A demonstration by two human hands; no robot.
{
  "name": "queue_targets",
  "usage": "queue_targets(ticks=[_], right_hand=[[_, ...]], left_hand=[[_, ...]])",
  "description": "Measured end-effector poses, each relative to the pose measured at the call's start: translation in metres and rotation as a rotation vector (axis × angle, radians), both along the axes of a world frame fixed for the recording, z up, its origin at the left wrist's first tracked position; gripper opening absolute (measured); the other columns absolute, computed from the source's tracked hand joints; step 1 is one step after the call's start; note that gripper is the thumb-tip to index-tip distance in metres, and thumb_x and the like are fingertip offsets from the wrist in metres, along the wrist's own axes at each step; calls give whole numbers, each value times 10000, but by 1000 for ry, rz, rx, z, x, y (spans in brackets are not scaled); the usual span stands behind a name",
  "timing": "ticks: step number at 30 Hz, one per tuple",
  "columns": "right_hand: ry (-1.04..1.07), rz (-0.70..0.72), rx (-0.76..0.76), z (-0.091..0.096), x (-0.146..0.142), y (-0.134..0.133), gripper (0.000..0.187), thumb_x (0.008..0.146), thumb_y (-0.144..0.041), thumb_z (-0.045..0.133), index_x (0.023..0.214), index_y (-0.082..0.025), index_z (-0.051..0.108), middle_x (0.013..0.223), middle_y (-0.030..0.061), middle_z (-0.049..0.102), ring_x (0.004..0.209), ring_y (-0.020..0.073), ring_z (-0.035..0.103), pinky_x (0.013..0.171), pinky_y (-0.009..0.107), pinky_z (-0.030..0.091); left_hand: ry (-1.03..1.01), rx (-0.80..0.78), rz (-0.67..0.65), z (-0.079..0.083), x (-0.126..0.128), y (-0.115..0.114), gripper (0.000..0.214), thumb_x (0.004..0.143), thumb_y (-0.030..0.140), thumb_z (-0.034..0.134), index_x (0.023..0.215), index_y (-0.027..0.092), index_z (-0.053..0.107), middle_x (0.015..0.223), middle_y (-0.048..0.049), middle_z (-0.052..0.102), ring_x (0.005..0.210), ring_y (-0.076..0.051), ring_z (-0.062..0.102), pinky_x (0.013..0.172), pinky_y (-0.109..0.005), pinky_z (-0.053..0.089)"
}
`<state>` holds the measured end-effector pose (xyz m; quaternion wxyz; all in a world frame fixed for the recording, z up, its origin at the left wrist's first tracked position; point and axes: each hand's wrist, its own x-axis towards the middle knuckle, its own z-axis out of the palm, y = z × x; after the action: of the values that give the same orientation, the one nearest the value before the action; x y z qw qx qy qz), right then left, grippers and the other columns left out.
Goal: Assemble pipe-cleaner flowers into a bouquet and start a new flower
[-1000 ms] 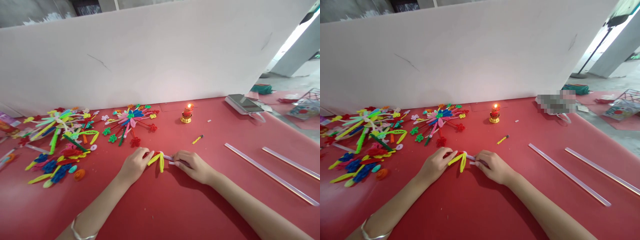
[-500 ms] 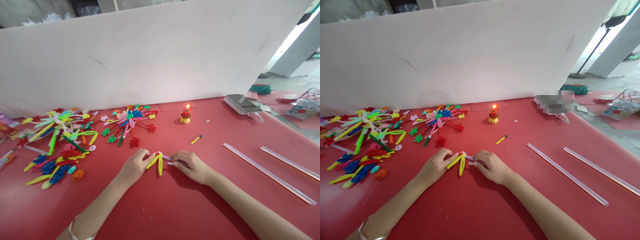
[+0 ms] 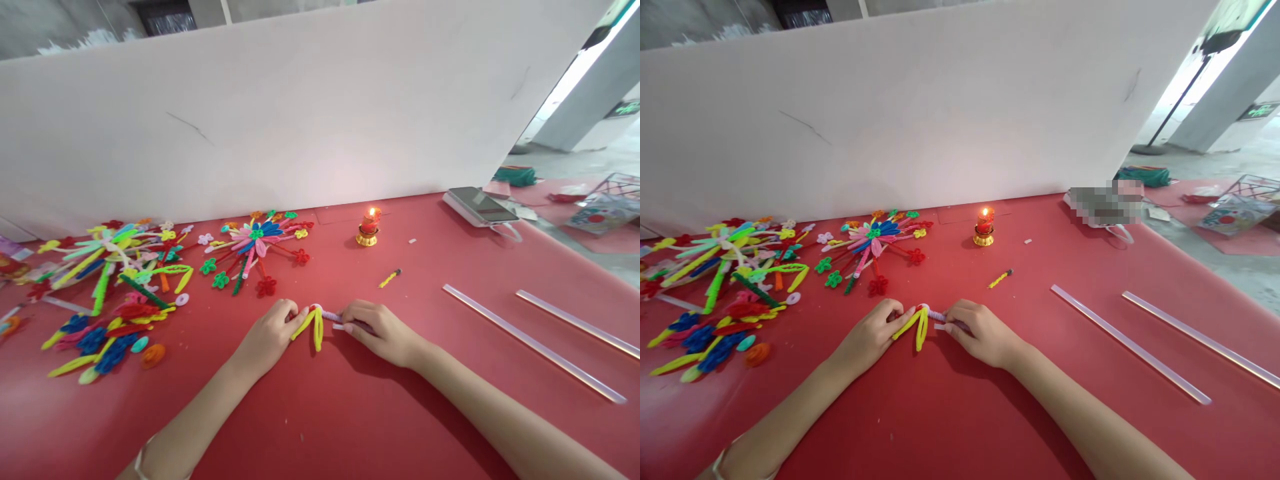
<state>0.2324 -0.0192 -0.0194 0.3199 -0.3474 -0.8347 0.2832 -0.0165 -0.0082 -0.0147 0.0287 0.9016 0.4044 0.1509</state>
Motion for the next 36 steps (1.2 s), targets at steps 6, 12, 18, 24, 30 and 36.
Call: queue_targets(ticks=[6, 12, 18, 24, 30, 36], right_hand=[[12, -11, -38, 2, -1, 0, 214, 916, -266, 404, 818, -180, 574, 827, 76, 612, 767, 160, 559, 705, 286, 454], [7, -24, -37, 3, -1, 0, 222, 913, -275, 406, 804, -181, 575, 819, 75, 612, 767, 164, 564, 697, 289, 453], [14, -19, -54, 0, -1, 0, 227, 916, -281, 401, 810, -180, 574, 828, 80, 617, 769, 167, 557, 704, 295, 449], [-20, -31, -18, 1, -2, 0, 249, 924, -294, 384, 804, -182, 571, 794, 80, 607, 754, 177, 536, 685, 307, 438], [-78, -79, 45, 1, -3, 0, 258, 930, -285, 365, 807, -180, 566, 745, 74, 597, 726, 182, 508, 666, 314, 413], [-100, -104, 29, 1, -2, 0, 263, 928, -295, 369, 808, -176, 572, 750, 75, 598, 733, 183, 507, 662, 311, 414]], left_hand=[[-4, -8, 32, 3, 5, -3, 402, 957, 304, 239, 1058, 182, 609, 812, -39, 512, 715, -137, 476, 650, -236, 408], [59, 74, 1, -1, 4, -2, 348, 960, 266, 269, 1110, 214, 579, 822, -26, 511, 737, -136, 474, 628, -223, 366], [55, 103, 22, 6, 9, -2, 393, 968, 307, 247, 952, 177, 617, 751, -18, 513, 683, -127, 472, 593, -225, 350], [71, 187, -53, 4, 5, 0, 351, 967, 244, 262, 1073, 202, 594, 794, -33, 534, 735, -144, 488, 598, -230, 362], [147, 237, -30, 2, 5, -1, 310, 962, 233, 297, 1041, 184, 593, 779, -22, 519, 715, -133, 485, 601, -228, 349], [158, 263, -64, 2, 4, -1, 291, 953, 190, 313, 1093, 183, 568, 809, -28, 530, 740, -149, 480, 605, -237, 350]])
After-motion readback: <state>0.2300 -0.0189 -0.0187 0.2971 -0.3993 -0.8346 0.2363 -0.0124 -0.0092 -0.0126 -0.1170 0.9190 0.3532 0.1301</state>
